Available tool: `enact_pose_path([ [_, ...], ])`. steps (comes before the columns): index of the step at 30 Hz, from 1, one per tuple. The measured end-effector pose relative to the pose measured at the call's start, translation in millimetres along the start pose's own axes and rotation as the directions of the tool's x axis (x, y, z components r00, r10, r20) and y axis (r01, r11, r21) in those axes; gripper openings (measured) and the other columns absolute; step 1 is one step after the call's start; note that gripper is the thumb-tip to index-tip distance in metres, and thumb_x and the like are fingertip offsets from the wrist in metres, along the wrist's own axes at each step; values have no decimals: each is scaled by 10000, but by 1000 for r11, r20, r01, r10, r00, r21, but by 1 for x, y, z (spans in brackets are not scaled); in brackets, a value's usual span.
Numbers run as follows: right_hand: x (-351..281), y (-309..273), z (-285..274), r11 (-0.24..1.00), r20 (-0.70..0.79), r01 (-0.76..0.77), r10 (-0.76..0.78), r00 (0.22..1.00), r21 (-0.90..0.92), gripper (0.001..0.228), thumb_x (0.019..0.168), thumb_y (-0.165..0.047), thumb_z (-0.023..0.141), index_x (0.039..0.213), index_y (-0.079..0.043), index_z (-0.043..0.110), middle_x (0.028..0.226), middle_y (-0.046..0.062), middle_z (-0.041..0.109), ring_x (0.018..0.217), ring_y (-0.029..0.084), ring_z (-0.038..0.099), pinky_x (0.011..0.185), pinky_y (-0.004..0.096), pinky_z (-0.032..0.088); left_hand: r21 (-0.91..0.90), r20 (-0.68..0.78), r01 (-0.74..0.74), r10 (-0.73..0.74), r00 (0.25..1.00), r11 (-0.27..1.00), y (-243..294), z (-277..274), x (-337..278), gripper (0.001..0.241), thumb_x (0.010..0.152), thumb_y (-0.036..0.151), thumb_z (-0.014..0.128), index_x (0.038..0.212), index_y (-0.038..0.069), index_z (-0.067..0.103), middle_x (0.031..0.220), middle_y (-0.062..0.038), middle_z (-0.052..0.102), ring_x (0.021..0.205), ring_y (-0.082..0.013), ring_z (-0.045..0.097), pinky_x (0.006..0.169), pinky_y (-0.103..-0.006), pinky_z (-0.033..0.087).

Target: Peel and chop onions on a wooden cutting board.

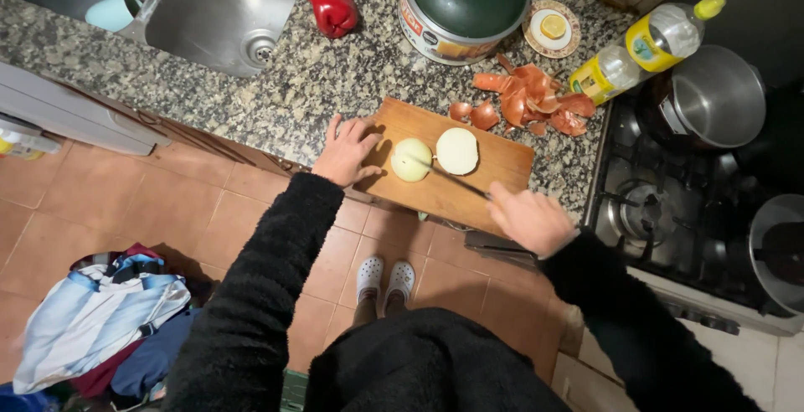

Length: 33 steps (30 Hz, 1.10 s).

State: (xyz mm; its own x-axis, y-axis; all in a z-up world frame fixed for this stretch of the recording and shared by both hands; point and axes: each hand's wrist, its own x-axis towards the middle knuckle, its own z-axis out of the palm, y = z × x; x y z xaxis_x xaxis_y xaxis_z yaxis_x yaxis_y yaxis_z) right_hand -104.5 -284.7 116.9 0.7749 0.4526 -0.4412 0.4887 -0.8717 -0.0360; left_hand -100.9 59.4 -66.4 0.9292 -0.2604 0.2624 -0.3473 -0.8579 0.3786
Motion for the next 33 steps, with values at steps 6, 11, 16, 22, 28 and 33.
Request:
enact_pose_path([
  [6, 25, 1, -4, 995, 124, 81, -72, 990, -65, 279, 1033, -392, 476, 1169, -157, 539, 741, 177, 721, 746, 417, 724, 691, 543, 566, 5, 3, 4, -4, 1000, 1000, 0, -1, 0, 688, 687, 382, 889, 1275, 117, 650, 1397, -103, 516, 1362, -309, 432, 1188, -634, 219],
  [11, 42, 14, -33, 993, -35, -30, 26, 999, -118, 290, 1034, -382, 485, 1175, -137, 549, 803, 190, 719, 787, 435, 719, 713, 575, 560, 6, 0, 16, -16, 1000, 1000, -2, -2, -5, 682, 671, 377, 896, 1252, 111, 656, 1410, -110, 511, 1362, -314, 423, 1187, -643, 207],
  [16, 36, 8, -51, 999, 26, -41, 42, 999, -35, 318, 1014, -408, 482, 1188, -153, 558, 816, 196, 733, 800, 428, 734, 737, 561, 578, -1, -9, 27, -27, 1000, 1000, -6, -2, -8, 665, 670, 372, 897, 1239, 120, 664, 1423, -100, 513, 1372, -305, 421, 1189, -639, 207],
  [22, 35, -3, -43, 991, 106, 68, -56, 993, -113, 316, 979, -381, 520, 1218, -179, 567, 844, 202, 729, 845, 446, 714, 749, 573, 566, -1, -3, 19, -19, 1000, 1000, -5, -5, -6, 661, 671, 371, 897, 1239, 122, 669, 1421, -99, 513, 1362, -303, 428, 1183, -642, 204],
  [28, 42, -2, -51, 977, 91, 105, -89, 992, -185, 304, 997, -398, 507, 1178, -169, 590, 824, 184, 733, 831, 428, 719, 743, 566, 567, -18, -14, 28, -29, 999, 999, -5, -6, -7, 649, 685, 369, 896, 1241, 123, 669, 1399, -89, 522, 1358, -298, 435, 1196, -648, 200],
  [33, 48, -4, -52, 970, 114, 152, -132, 985, -192, 311, 971, -401, 515, 1180, -184, 592, 841, 177, 725, 820, 427, 718, 726, 556, 568, -9, -20, 25, -25, 999, 1000, -6, -6, -8, 651, 659, 356, 901, 1220, 120, 671, 1396, -104, 519, 1360, -311, 426, 1186, -648, 195],
])
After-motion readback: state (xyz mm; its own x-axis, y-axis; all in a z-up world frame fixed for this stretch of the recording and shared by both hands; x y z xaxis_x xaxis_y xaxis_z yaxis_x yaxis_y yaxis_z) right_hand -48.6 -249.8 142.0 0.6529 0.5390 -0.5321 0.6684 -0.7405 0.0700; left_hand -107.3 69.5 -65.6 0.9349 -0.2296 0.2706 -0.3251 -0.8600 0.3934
